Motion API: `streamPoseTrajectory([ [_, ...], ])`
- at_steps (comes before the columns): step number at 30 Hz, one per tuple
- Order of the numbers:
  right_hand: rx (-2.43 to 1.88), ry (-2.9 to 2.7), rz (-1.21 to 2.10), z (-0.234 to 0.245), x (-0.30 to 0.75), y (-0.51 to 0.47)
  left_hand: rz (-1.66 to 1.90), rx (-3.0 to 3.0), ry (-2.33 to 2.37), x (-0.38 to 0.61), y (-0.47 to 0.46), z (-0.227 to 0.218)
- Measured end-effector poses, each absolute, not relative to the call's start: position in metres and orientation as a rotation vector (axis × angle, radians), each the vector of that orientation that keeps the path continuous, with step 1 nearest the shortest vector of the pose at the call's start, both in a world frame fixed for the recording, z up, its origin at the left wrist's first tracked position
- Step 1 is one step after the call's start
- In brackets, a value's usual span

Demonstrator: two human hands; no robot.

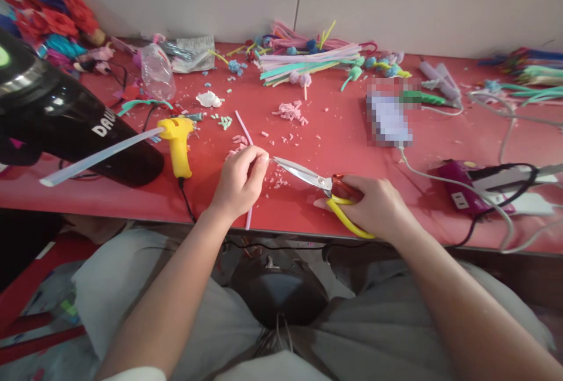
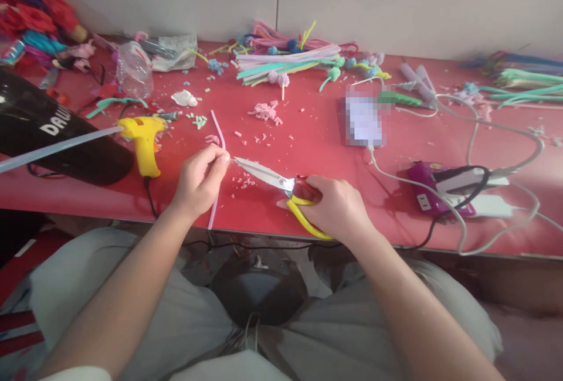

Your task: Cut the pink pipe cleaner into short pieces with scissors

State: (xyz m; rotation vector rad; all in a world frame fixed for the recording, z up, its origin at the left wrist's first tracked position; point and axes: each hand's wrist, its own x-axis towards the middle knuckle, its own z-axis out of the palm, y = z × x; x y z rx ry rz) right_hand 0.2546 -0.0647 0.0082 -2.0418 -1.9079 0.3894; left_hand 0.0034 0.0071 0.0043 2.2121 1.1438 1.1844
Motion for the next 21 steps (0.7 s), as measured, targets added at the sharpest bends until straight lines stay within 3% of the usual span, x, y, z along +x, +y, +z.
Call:
streamPoseTrajectory([
  [21,-2.014,-1.873,0.468,0.0085,0.2548,-0.0656,1.184,2.2,1.135,0.0036,0.006,0.0049],
])
